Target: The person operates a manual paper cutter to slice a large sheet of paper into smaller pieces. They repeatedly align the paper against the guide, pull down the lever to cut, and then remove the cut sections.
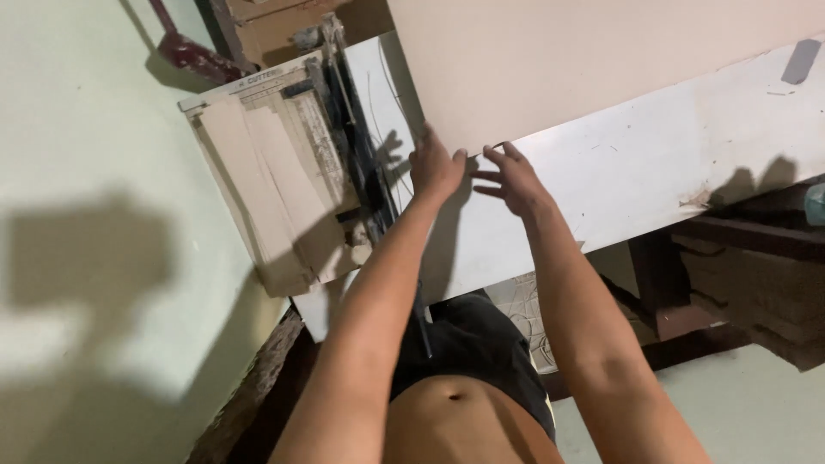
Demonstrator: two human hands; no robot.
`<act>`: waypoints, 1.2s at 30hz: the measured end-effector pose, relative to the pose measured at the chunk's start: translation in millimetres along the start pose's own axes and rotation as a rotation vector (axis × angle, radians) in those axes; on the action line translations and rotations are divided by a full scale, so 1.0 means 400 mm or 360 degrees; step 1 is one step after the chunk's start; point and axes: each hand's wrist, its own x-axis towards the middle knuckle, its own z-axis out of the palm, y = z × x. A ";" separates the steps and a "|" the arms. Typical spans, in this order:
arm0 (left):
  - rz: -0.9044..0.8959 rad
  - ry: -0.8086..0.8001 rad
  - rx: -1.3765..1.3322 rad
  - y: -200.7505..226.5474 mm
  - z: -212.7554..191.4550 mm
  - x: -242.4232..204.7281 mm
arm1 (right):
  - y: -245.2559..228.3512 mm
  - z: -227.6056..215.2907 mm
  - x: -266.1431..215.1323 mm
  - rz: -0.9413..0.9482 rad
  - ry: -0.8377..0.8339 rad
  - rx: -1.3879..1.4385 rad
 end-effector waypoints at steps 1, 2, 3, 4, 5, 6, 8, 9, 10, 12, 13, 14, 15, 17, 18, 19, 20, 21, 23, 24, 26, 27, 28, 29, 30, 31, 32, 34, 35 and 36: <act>-0.0170 -0.0053 -0.0089 -0.026 0.043 0.039 | 0.006 -0.004 -0.001 -0.0005 0.0001 0.0022; -0.0349 -0.0106 -0.0176 -0.055 0.086 0.074 | 0.015 -0.008 -0.004 -0.0003 -0.0001 0.0044; -0.0358 -0.0110 -0.0172 -0.051 0.094 0.074 | 0.111 -0.047 0.065 0.0008 -0.0003 0.0046; -0.0337 -0.0079 -0.0237 -0.048 0.098 0.078 | 0.206 -0.081 0.133 -0.0208 0.0060 -0.0160; -0.0315 -0.0048 -0.0302 -0.045 0.102 0.080 | 0.302 -0.113 0.200 -0.0424 0.0124 -0.0367; -0.0323 -0.0044 -0.0291 -0.032 0.088 0.062 | 0.312 -0.081 0.184 -0.0420 0.0114 -0.0358; -0.0291 -0.0024 -0.0504 -0.013 0.060 0.023 | 0.335 -0.014 0.148 -0.0237 -0.0034 -0.1401; -0.0302 -0.0014 -0.0496 -0.002 0.052 0.020 | 0.285 0.029 0.107 -0.0239 -0.0051 -0.1397; -0.0320 -0.0009 -0.0419 0.006 0.044 0.013 | 0.235 0.073 0.063 -0.0280 -0.0108 -0.1556; -0.0373 0.0013 -0.0334 0.028 0.008 -0.029 | 0.200 0.110 0.026 -0.0324 -0.0207 -0.1714; -0.0195 -0.0033 -0.0311 0.043 -0.020 -0.065 | 0.218 0.126 0.025 -0.0321 -0.0250 -0.1655; -0.0003 -0.0063 -0.0295 0.065 -0.050 -0.087 | 0.228 0.162 0.024 -0.0336 -0.0283 -0.1605; -0.0024 -0.0031 -0.0293 0.072 -0.094 -0.130 | 0.241 0.180 0.040 -0.0350 -0.0317 -0.1555; 0.0366 -0.0036 -0.0525 0.097 -0.176 -0.232 | 0.272 0.215 0.050 -0.0350 -0.0380 -0.1441; 0.0361 -0.0022 -0.0524 0.070 -0.183 -0.271 | 0.295 0.222 0.055 -0.0352 -0.0391 -0.1388; 0.0322 0.0039 -0.0604 0.044 -0.188 -0.310 | 0.318 0.227 0.059 -0.0353 -0.0403 -0.1334; 0.0288 0.0090 -0.0675 0.029 -0.194 -0.345 | 0.334 0.228 0.064 -0.0351 -0.0408 -0.1270; 0.0288 0.0095 -0.0667 -0.003 -0.179 -0.338 | 0.351 0.229 0.074 -0.0349 -0.0414 -0.1206; 0.0352 0.0286 -0.0591 -0.071 -0.121 -0.344 | 0.407 0.201 0.076 -0.0320 -0.0369 -0.1100; 0.0381 0.0292 -0.0589 -0.038 -0.131 -0.336 | 0.414 0.199 0.107 -0.0340 -0.0353 -0.1037; 0.0384 0.0120 -0.0463 0.029 -0.134 -0.342 | 0.451 0.175 0.149 -0.0340 -0.0311 -0.0909; 0.0394 0.0092 -0.0470 0.017 -0.110 -0.314 | 0.474 0.149 0.141 -0.0321 -0.0285 -0.0846; 0.0237 0.0032 -0.0359 0.015 -0.084 -0.273 | 0.481 0.115 0.146 -0.0326 -0.0239 -0.0785; 0.0082 -0.0026 -0.0243 0.016 -0.058 -0.232 | 0.486 0.082 0.151 -0.0332 -0.0194 -0.0725; 0.0107 -0.0044 -0.0256 -0.024 0.010 -0.155 | 0.509 0.019 0.168 -0.0333 -0.0161 -0.0671; 0.0014 -0.0015 -0.0259 -0.062 0.077 -0.076 | 0.532 -0.020 0.185 -0.0334 -0.0128 -0.0617; -0.0086 0.0021 -0.0262 -0.103 0.144 0.003 | 0.547 -0.016 0.225 -0.0336 -0.0106 -0.0567; -0.0233 0.0006 -0.0311 -0.070 0.146 0.035 | 0.401 -0.055 0.061 -0.0306 -0.0089 -0.0479; -0.0398 0.0000 -0.0345 -0.060 0.140 0.049 | 0.329 -0.064 -0.022 -0.0272 -0.0095 -0.0383; -0.0431 0.0047 -0.0371 -0.087 0.214 0.106 | 0.343 -0.120 -0.050 -0.0278 -0.0146 -0.0418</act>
